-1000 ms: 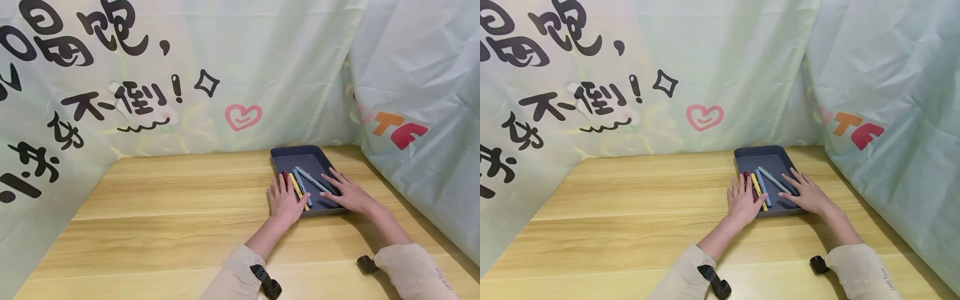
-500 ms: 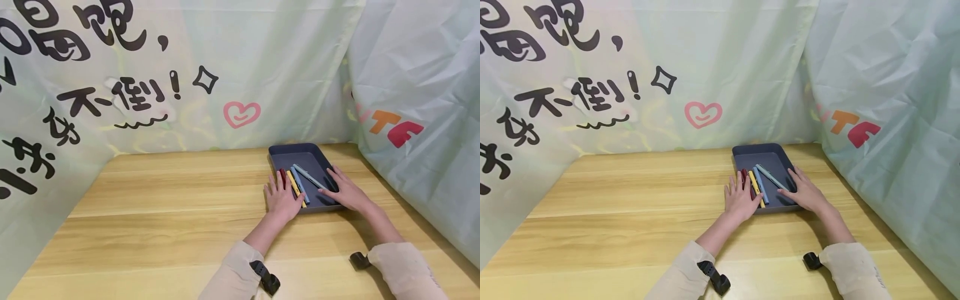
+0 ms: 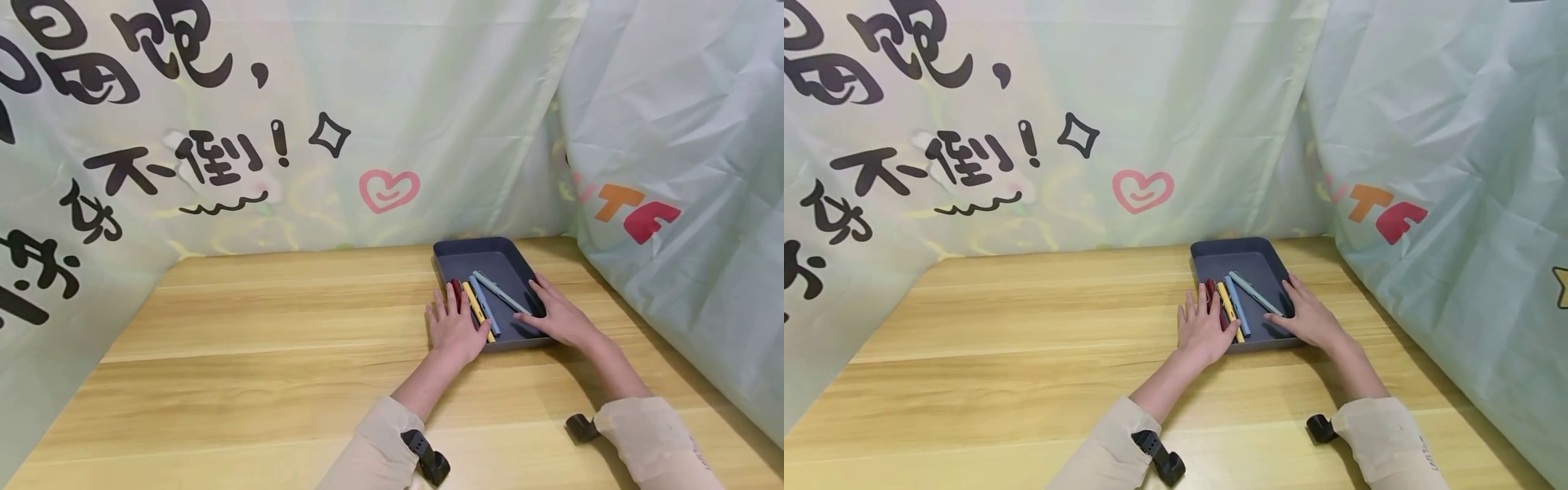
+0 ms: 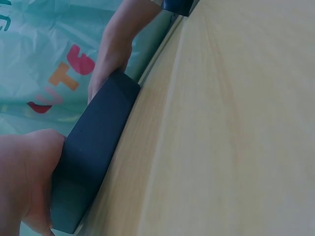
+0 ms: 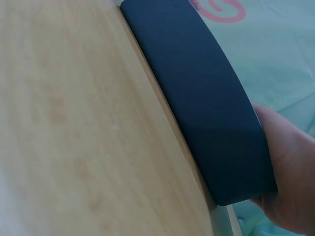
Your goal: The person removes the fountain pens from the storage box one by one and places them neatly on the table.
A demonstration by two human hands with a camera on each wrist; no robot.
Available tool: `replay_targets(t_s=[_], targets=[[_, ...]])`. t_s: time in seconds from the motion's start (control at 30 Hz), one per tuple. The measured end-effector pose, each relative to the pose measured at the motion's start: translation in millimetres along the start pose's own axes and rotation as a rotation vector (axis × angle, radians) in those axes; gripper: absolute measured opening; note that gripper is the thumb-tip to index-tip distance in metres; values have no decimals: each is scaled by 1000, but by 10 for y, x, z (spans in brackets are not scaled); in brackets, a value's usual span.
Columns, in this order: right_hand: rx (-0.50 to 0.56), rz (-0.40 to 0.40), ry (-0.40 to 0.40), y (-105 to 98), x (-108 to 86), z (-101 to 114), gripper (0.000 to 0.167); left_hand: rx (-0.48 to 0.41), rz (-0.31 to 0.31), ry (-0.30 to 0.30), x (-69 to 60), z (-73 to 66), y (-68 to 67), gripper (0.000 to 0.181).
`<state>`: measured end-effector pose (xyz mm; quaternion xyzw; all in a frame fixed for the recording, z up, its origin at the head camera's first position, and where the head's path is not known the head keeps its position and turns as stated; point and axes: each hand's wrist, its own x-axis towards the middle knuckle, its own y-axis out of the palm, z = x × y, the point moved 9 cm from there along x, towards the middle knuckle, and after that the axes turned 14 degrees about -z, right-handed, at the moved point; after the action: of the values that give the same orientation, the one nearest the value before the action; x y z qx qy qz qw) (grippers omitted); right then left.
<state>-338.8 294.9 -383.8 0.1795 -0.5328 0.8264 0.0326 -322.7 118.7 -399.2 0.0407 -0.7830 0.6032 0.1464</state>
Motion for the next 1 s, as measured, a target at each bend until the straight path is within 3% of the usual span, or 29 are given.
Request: replay_targets(t_s=[0.37, 1.0], targets=[[3, 5, 6, 40, -26, 75, 93, 10, 18, 12, -41, 66, -19, 69], [26, 4, 10, 168, -71, 386, 91, -27, 29, 55, -108, 405, -118, 67]])
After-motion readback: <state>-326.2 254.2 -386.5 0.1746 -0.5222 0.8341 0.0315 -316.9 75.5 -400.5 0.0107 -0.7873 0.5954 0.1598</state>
